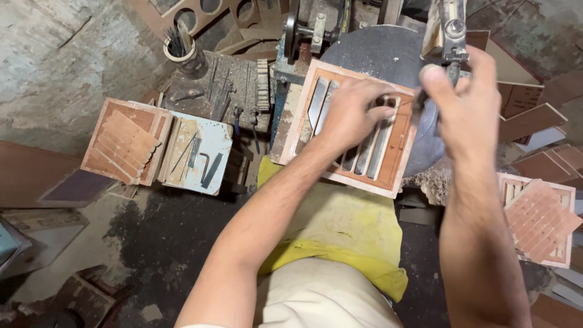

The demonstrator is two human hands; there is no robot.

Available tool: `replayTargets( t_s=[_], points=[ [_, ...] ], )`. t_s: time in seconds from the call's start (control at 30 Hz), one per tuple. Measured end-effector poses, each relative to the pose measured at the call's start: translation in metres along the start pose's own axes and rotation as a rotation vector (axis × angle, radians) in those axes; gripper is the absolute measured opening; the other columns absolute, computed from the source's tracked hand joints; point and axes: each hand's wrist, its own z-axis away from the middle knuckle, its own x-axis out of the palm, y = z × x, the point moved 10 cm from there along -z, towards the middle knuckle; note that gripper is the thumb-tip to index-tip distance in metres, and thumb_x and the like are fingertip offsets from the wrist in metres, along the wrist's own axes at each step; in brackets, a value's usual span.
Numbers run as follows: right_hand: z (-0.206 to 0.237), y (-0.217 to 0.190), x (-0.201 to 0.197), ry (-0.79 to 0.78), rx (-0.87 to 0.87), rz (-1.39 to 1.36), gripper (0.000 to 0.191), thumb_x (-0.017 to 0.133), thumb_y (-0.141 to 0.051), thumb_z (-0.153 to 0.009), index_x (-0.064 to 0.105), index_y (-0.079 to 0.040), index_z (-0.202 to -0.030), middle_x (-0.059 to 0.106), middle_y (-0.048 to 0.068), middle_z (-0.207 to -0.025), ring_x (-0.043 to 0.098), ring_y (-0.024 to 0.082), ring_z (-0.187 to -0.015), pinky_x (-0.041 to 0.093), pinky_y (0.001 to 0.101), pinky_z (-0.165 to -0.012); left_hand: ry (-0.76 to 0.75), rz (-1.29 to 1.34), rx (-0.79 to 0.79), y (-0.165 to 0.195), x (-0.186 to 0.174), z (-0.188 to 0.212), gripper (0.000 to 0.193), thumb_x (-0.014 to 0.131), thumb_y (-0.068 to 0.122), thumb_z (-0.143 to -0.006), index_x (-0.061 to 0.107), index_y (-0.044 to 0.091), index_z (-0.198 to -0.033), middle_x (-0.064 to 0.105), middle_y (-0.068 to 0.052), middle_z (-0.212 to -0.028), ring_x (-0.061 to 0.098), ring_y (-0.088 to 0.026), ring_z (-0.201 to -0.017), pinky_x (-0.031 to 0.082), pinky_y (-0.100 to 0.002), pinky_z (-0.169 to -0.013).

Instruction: The person cuts a series of parallel slots in a wooden frame using a scroll saw, guiding the frame along the blade and turning it between cuts. They remove cut pieces, brush away debris, and place the finished slatted frame on a side table.

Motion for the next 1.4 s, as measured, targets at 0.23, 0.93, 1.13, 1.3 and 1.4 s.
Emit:
replayTargets(
  t_s=[0.23, 0.93, 1.13, 1.3, 1.4],
  points=[
    [0.034, -0.069, -0.028, -0.259, -0.070, -0.631, 0.086, 0.051, -0.076, -0.109, 0.037, -0.005, -0.154, 0.063, 0.025, -0.123, 0.061, 0.027, -0.095, 0.048, 0.0341, -0.082, 0.179, -0.170, -0.282, -0.076, -0.096, 0.065, 0.034, 0.084, 0.020, -0.087, 0.075, 0.008, -0.117, 0.074, -0.010, -0.117, 0.066, -0.030, -0.113, 0.050, -0.042, -0.103],
    [0.060, 0.098, 0.017, -0.116, 0.378, -0.884, 0.043, 0.062, -0.025, -0.111, 0.056, 0.003, -0.142, 0.067, 0.016, -0.133, 0.067, 0.025, -0.120, 0.055, 0.0423, -0.104, -0.079, 1.092, -0.709, -0.100, -0.060, 0.137, 0.035, 0.058, 0.031, -0.107, 0.060, -0.002, -0.119, 0.071, -0.012, -0.086, 0.070, -0.019, -0.058, 0.053, -0.026, -0.045],
    [0.049, 0.074, 0.058, -0.287, 0.555, -1.185, 0.058, 0.056, -0.039, -0.105, 0.056, 0.006, -0.142, 0.070, 0.027, -0.120, 0.070, 0.038, -0.109, 0.056, 0.0521, -0.099, -0.035, 1.117, -0.691, -0.092, -0.075, 0.126, 0.033, 0.057, 0.030, -0.108, 0.062, -0.001, -0.117, 0.071, -0.013, -0.087, 0.070, -0.019, -0.058, 0.053, -0.026, -0.045],
    [0.040, 0.067, 0.058, -0.246, 0.466, -1.183, 0.051, 0.055, -0.030, -0.107, 0.056, 0.007, -0.142, 0.070, 0.024, -0.123, 0.070, 0.036, -0.113, 0.056, 0.0480, -0.105, -0.017, 1.100, -0.660, -0.088, -0.082, 0.120, 0.031, 0.056, 0.030, -0.110, 0.061, 0.000, -0.116, 0.069, -0.010, -0.086, 0.070, -0.018, -0.058, 0.053, -0.026, -0.045],
    [0.042, 0.075, 0.053, -0.182, 0.475, -1.192, 0.043, 0.056, -0.021, -0.109, 0.057, 0.011, -0.139, 0.069, 0.022, -0.127, 0.069, 0.032, -0.117, 0.055, 0.0445, -0.107, -0.003, 1.076, -0.647, -0.084, -0.087, 0.120, 0.031, 0.057, 0.029, -0.110, 0.061, -0.001, -0.116, 0.069, -0.010, -0.085, 0.070, -0.018, -0.058, 0.052, -0.026, -0.045]
  ],
)
